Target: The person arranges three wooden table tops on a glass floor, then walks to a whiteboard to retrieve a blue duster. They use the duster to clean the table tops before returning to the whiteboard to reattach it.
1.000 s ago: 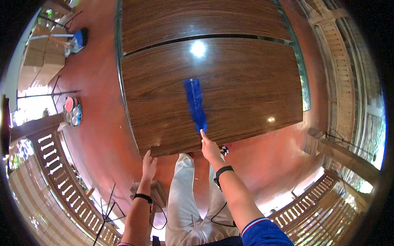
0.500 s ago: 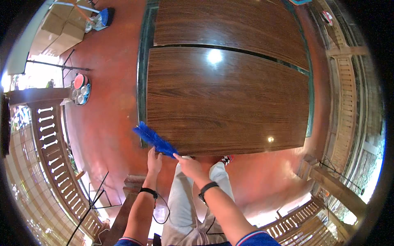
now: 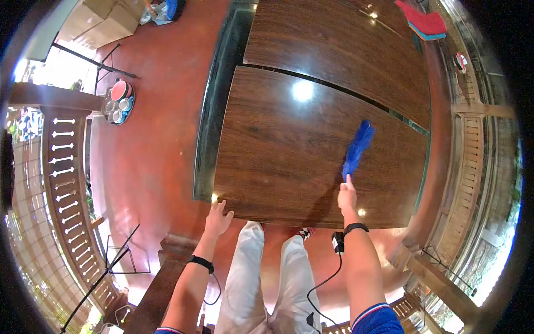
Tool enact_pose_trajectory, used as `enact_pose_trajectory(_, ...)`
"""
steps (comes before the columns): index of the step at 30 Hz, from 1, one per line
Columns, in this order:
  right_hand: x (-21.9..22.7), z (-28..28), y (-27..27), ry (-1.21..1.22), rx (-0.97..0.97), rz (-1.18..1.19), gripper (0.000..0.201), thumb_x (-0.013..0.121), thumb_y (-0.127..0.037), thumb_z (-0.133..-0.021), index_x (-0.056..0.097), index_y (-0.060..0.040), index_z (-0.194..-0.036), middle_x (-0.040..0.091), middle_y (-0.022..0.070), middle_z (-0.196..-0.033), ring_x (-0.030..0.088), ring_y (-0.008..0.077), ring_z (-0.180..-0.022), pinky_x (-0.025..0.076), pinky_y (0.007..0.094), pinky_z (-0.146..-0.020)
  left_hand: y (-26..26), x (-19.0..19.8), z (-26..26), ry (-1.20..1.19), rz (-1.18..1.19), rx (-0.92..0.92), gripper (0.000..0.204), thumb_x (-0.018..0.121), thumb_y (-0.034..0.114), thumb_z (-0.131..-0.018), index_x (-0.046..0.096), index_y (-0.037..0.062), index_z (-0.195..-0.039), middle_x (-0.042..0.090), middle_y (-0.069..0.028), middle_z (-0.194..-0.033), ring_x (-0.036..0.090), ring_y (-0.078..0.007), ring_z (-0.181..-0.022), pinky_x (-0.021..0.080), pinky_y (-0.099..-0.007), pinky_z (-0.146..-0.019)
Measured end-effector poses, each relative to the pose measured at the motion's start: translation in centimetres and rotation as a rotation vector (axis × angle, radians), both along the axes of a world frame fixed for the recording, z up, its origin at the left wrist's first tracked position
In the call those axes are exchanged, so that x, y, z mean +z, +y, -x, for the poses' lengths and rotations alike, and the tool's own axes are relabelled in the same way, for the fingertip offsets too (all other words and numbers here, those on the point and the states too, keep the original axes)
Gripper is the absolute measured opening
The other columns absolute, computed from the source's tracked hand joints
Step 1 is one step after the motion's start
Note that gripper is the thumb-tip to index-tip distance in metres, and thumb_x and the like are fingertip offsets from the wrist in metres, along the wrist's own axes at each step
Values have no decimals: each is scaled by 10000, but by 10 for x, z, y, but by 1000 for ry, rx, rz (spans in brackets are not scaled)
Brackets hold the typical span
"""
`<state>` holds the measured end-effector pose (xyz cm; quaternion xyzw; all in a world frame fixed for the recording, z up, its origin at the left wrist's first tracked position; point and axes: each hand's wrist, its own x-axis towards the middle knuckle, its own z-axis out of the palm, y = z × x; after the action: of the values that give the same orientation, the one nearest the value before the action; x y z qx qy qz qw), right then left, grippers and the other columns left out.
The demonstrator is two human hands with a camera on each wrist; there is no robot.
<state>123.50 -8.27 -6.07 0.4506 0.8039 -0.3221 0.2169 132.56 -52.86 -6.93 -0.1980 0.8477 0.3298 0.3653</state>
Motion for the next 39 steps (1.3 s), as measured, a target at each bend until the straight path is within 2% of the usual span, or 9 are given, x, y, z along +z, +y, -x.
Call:
enact_pose_trajectory(3,-26,21,-41,76,-72,205,491,507,-234,-964,432,-226,-1449,461,49,-603,421,151,-465,391,349,-458,-2,-1,2,-34,-5,-36,684,588,399,-863,408,62,-1431,371,-214,-1471,382,-323,-1356,383,-404,-1077)
enact_pose_trajectory(5,-24,41,-81,62,-41,295,511,477,-215,-971,386,-240,-1473,463,51,-601,425,158,-461,394,353,-454,-1,2,3,-55,-6,-43,699,587,411,-862,399,62,-1437,362,-208,-1479,376,-323,-1361,376,-406,-1083)
enact_pose_trajectory(7,-14,68,-123,-18,194,156,508,478,-236,-981,369,-229,-1477,651,121,-804,584,248,-577,480,381,-569,-4,0,3,-55,-49,-26,700,590,421,-863,402,64,-1436,342,-206,-1494,353,-325,-1376,362,-403,-1094)
enact_pose_trajectory(9,-37,82,-146,98,394,128,481,480,-232,-965,415,-206,-1441,641,216,-1153,631,385,-1024,488,422,-865,-6,0,-3,-57,-54,-39,703,593,426,-862,403,66,-1436,333,-206,-1499,345,-326,-1381,357,-401,-1099)
enact_pose_trajectory(14,16,147,-234,-57,540,189,496,511,-217,-930,446,-205,-1421,638,266,-1081,644,401,-946,502,435,-828,-9,-12,-15,-42,-153,51,665,600,385,-888,407,54,-1431,298,-217,-1517,327,-327,-1391,324,-384,-1120)
enact_pose_trajectory(17,-18,147,-259,167,1006,58,524,509,-134,-874,484,-206,-1392,644,269,-1025,648,409,-925,515,472,-820,-11,-15,-19,-19,-174,88,642,595,350,-902,401,46,-1434,292,-219,-1521,362,-319,-1377,352,-373,-1099)
enact_pose_trajectory(30,4,-17,-256,-13,1361,143,493,490,-168,-915,484,-322,-1383,682,221,-865,677,394,-775,539,516,-686,-33,-28,-55,-69,-247,830,426,590,251,-918,562,-6,-1257,624,-144,-1197,568,-229,-1146,432,-328,-981)
enact_pose_trajectory(36,11,-98,-234,-74,1543,249,527,491,-133,-889,501,-366,-1361,696,169,-849,688,343,-780,547,467,-692,-40,-52,-87,-163,-224,673,308,579,253,-923,604,17,-1119,666,-72,-984,642,-173,-882,499,-302,-789)
enact_pose_trajectory(39,15,-112,-218,-152,1672,322,520,480,-115,-887,522,-367,-1340,695,152,-926,682,333,-843,539,460,-717,-27,-10,-73,-239,-315,810,269,575,246,-925,587,34,-1090,650,-52,-901,624,-131,-732,483,-271,-623)
